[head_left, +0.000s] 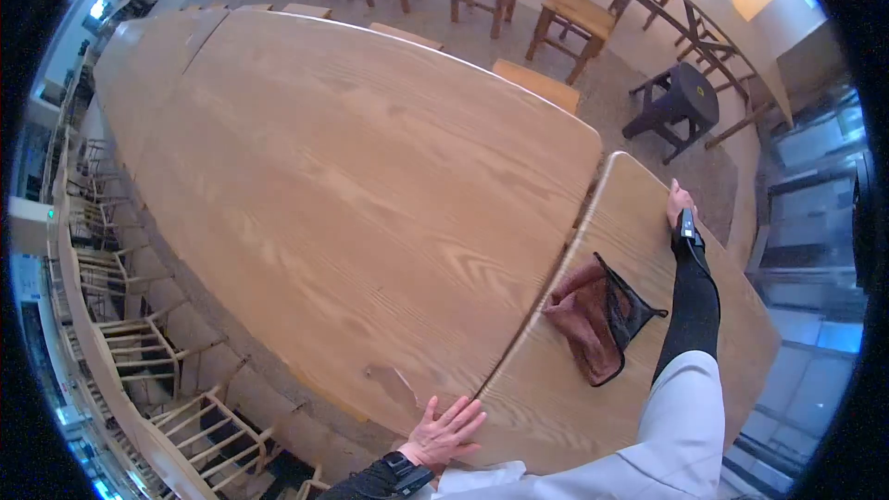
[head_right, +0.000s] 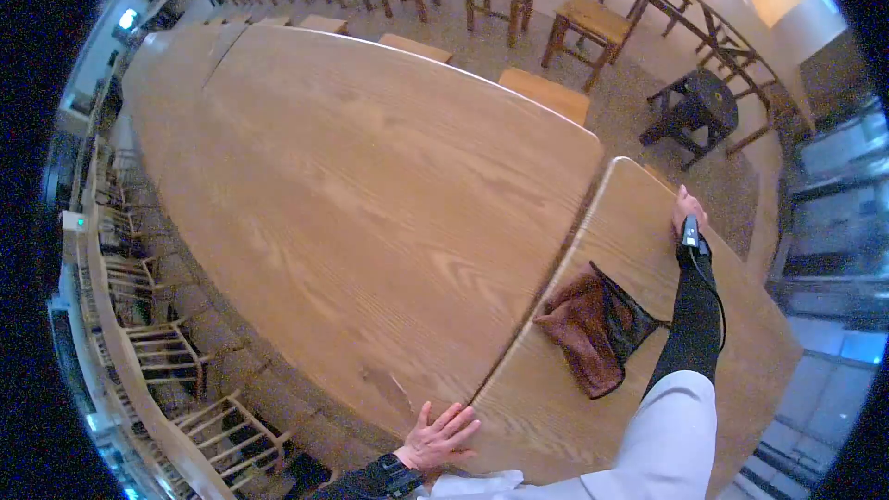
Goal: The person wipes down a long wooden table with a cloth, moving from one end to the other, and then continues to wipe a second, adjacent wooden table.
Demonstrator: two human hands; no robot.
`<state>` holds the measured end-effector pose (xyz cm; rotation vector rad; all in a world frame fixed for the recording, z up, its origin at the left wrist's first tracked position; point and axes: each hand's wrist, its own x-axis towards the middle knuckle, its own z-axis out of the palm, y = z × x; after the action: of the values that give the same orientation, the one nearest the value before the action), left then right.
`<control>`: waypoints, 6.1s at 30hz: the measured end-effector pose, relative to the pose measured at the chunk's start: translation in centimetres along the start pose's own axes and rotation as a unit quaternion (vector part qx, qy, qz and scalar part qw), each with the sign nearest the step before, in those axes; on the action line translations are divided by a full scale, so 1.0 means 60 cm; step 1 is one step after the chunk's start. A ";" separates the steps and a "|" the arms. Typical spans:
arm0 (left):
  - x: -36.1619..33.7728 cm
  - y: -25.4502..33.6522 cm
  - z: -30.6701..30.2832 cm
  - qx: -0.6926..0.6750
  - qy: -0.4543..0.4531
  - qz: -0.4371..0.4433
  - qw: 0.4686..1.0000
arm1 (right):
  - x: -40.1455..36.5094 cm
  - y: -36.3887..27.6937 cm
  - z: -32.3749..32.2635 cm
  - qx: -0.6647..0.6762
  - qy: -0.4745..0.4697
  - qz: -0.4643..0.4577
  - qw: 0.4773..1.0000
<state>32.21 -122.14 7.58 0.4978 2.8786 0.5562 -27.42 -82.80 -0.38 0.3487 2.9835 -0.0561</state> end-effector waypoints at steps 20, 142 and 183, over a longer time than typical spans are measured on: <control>0.001 0.000 -0.001 -0.002 -0.001 -0.001 1.000 | -0.232 -0.102 -0.039 0.149 0.223 -0.366 0.891; -0.132 -0.492 -0.121 -0.528 0.420 -0.589 0.445 | -1.062 -0.522 -0.018 0.059 -0.024 -0.640 0.765; -0.087 -0.507 -0.097 -0.298 0.491 -0.720 0.390 | -0.660 -0.752 -0.023 0.121 0.150 -0.504 0.842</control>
<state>26.96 -152.51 1.64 -2.8260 1.8247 1.4436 0.13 -135.59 7.52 -1.3256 3.0555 -0.5166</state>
